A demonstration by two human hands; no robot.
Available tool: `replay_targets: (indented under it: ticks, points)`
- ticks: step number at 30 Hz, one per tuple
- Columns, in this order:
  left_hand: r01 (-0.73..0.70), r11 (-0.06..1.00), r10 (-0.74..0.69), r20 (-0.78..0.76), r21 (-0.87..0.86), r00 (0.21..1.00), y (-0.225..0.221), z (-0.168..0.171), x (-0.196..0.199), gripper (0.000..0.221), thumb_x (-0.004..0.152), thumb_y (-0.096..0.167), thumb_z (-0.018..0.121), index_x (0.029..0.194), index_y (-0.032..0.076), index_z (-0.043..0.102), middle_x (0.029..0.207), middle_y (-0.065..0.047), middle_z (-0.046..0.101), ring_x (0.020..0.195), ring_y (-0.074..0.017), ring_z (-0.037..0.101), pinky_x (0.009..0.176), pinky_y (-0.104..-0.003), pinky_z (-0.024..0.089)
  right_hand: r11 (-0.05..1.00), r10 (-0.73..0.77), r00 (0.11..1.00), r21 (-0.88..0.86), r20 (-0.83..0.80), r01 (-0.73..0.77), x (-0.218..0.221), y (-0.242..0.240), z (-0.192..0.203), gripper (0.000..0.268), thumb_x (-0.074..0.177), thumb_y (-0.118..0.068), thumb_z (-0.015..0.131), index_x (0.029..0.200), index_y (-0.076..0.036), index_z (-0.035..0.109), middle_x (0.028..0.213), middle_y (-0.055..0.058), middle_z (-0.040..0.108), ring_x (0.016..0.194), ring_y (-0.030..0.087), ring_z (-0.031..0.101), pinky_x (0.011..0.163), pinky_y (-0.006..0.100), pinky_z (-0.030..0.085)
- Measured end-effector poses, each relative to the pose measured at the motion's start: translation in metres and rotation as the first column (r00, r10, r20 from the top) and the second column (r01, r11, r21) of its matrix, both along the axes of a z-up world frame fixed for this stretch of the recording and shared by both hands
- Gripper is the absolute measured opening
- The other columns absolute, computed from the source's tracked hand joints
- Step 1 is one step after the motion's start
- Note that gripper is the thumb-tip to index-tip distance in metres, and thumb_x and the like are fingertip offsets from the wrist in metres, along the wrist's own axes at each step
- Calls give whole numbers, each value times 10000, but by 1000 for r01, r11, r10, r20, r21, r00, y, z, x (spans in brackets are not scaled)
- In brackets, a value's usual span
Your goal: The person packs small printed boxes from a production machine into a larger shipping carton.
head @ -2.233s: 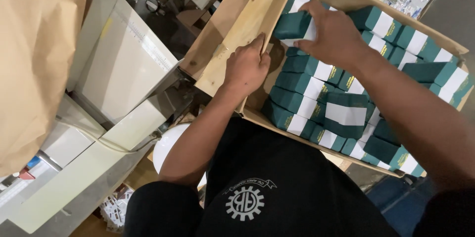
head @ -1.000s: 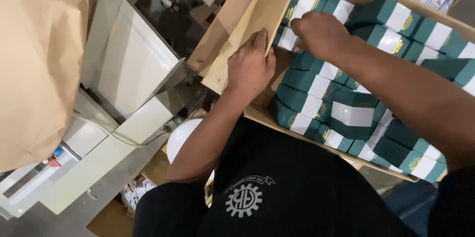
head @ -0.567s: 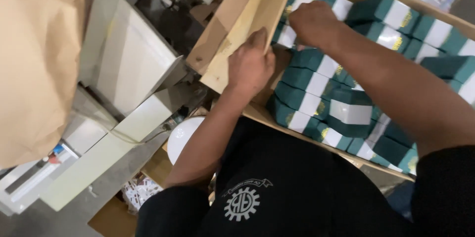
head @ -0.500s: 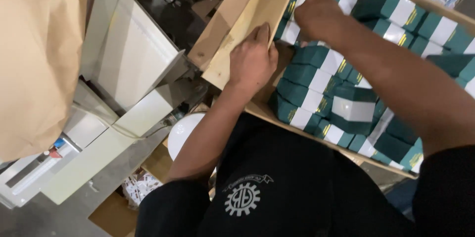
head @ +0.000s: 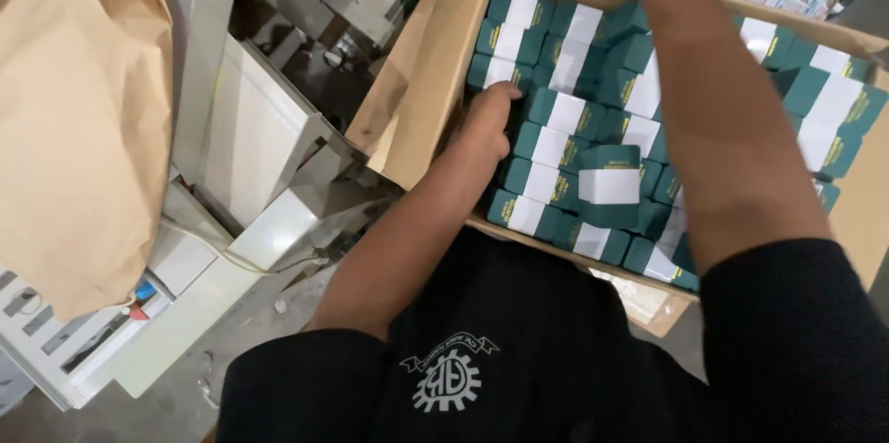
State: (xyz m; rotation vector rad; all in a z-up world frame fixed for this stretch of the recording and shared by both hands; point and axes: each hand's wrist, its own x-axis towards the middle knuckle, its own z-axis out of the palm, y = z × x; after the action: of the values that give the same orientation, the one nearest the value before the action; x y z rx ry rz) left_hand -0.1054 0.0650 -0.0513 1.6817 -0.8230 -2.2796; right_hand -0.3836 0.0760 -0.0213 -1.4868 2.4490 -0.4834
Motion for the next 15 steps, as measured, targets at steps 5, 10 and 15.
replay_targets:
  ticks: [5, 10, 15]
  points:
    - [25, 994, -21, -36, 109, 999, -22, -116, -30, 363, 843, 99, 517, 1145, -70, 627, 1028, -211, 654, 901, -373, 654, 760, -540, 559, 986, -68, 990, 159, 126, 47, 22, -25, 17, 841, 1026, -764, 343, 1385, -69, 653, 1369, 296, 594, 1209, 494, 589, 985, 654, 438]
    - [165, 941, -126, 148, -295, 981, -22, -127, -26, 474, 829, 77, 492, 1260, -42, 648, 1079, -182, 717, 882, -288, 661, 722, -433, 539, 932, -152, 970, 353, 190, 77, 24, -27, 21, 1031, 922, -903, 214, 1430, -90, 594, 1522, 272, 459, 1390, 494, 438, 1102, 633, 370]
    - [236, 897, -171, 198, -374, 965, -14, -112, -18, 453, 851, 78, 508, 1267, -42, 642, 1063, -171, 728, 885, -268, 667, 731, -414, 533, 936, -149, 965, 347, 217, 66, 23, -29, 0, 1050, 890, -912, 242, 1417, -74, 590, 1518, 283, 440, 1379, 515, 421, 1051, 665, 382]
